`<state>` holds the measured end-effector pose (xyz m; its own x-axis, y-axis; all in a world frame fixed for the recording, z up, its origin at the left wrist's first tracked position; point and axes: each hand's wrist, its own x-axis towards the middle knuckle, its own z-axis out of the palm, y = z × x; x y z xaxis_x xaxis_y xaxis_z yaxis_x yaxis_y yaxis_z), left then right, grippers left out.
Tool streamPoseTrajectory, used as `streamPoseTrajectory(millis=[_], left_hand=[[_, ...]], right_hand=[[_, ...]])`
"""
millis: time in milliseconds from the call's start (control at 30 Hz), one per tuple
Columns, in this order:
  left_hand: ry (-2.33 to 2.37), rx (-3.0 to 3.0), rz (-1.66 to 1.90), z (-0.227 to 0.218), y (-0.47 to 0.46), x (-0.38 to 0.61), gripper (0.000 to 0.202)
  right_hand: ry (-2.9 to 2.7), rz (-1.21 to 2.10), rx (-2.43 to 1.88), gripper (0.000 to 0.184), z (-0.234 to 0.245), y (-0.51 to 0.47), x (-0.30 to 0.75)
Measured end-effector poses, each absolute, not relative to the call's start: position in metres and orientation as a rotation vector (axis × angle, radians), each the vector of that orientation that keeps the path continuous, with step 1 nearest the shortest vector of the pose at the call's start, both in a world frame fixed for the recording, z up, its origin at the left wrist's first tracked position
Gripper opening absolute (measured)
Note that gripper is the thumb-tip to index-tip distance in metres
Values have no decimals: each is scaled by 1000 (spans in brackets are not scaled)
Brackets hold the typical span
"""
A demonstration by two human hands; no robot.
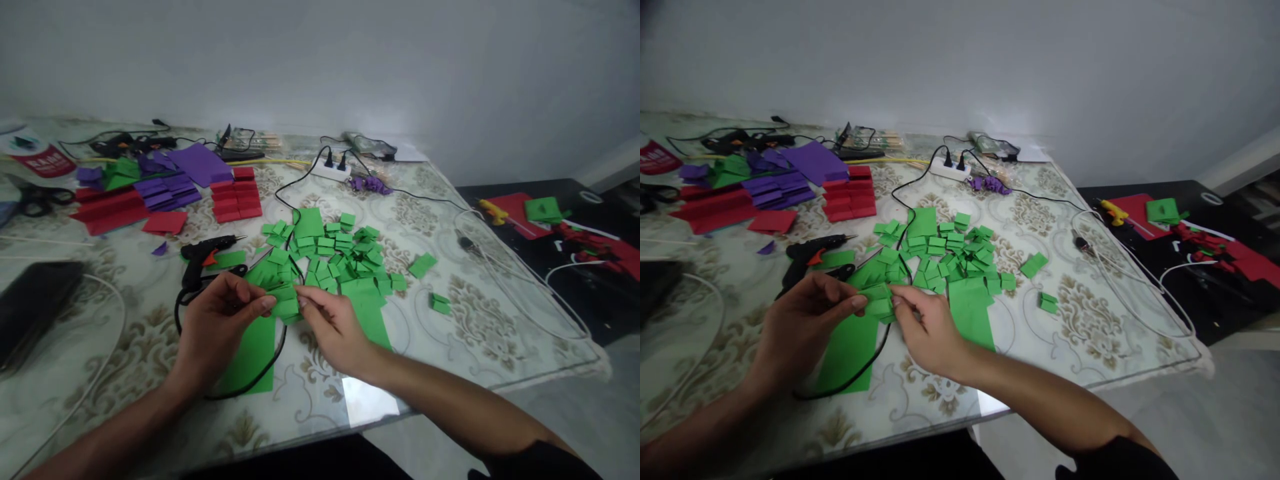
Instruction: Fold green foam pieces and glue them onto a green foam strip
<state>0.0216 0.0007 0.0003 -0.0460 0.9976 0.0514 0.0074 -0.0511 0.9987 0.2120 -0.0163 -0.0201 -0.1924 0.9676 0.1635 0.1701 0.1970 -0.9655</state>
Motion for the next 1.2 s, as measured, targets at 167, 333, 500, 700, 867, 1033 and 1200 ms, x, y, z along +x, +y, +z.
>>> streamPoseTrajectory(millis=[167, 333, 500, 700, 867, 1033, 1200], left_hand=[[1250, 1237, 1270, 2, 1, 22, 34], [1259, 1251, 1276, 3, 1, 21, 34], [1281, 1255, 1275, 4, 2, 22, 32], [1297, 1229, 1276, 7, 2, 23, 33], [1283, 1224, 1285, 6, 2, 22, 33], [1309, 1242, 1274, 4, 1, 21, 33], [1336, 1265, 1267, 4, 1, 20, 34]], right_hand=[[-1563, 1110, -1096, 33, -18, -16, 212], [-1553, 1119, -1107, 34, -16, -16, 211], [-1544, 1146, -1094, 34, -14, -16, 211], [-1545, 1143, -1051, 32, -12, -17, 212], [-1506, 1200, -1000, 28, -13, -18, 211], [-1540, 1073, -912, 31, -15, -19, 207], [-1547, 975, -1000, 34, -18, -19, 206]])
